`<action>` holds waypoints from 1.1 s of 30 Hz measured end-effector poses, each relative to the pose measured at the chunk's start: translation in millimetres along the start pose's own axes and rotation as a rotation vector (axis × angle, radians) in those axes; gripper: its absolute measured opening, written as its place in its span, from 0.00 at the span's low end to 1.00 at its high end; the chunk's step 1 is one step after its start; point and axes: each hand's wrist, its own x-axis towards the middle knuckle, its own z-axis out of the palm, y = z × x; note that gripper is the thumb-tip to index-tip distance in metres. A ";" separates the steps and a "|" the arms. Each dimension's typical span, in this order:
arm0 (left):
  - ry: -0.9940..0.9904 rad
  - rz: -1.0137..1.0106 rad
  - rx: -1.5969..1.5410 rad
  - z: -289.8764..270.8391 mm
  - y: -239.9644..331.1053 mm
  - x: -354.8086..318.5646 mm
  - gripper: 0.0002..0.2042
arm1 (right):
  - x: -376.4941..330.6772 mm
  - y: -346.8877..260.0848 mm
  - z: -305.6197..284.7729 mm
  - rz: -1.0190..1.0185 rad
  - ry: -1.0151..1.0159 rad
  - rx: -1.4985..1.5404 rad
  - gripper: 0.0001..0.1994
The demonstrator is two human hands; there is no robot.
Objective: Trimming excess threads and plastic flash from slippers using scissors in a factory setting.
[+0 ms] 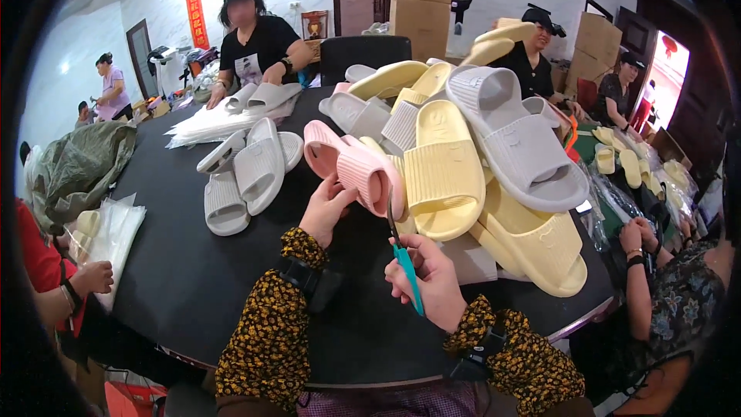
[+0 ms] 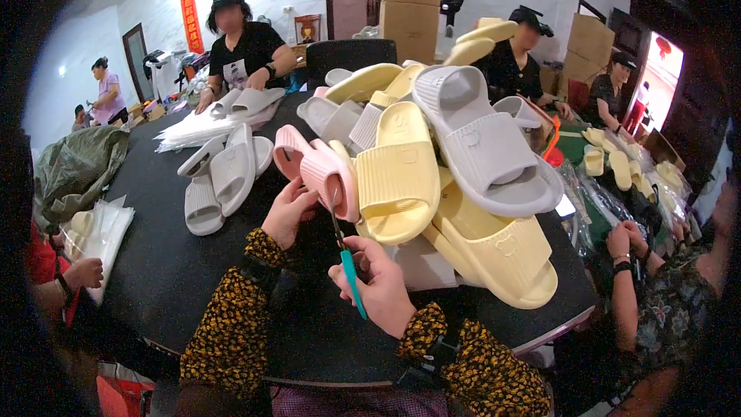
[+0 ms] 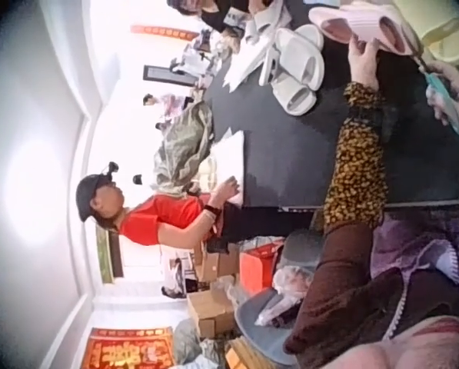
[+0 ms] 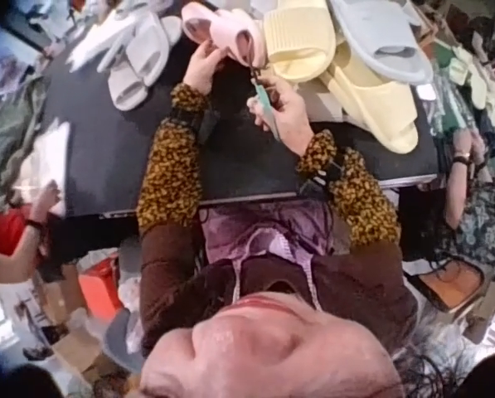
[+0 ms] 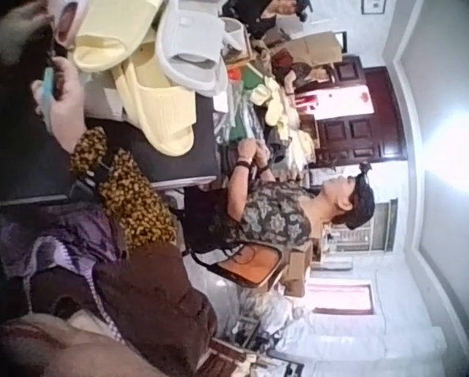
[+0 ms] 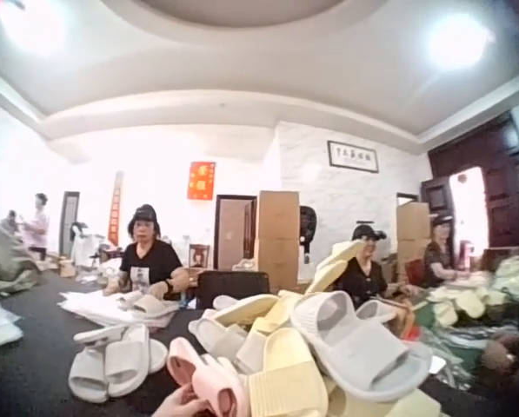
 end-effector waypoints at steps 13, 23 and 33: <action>0.225 0.025 -0.111 -11.1 -1.7 8.6 0.27 | 7.2 5.2 -2.1 0.030 0.019 -0.069 0.20; 0.349 0.165 0.065 -2.0 16.9 4.4 0.18 | 0.4 3.2 -1.6 0.004 -0.070 -0.126 0.20; 0.407 0.589 0.824 -76.7 64.3 -23.5 0.14 | -2.5 2.0 3.0 0.008 -0.119 -0.163 0.20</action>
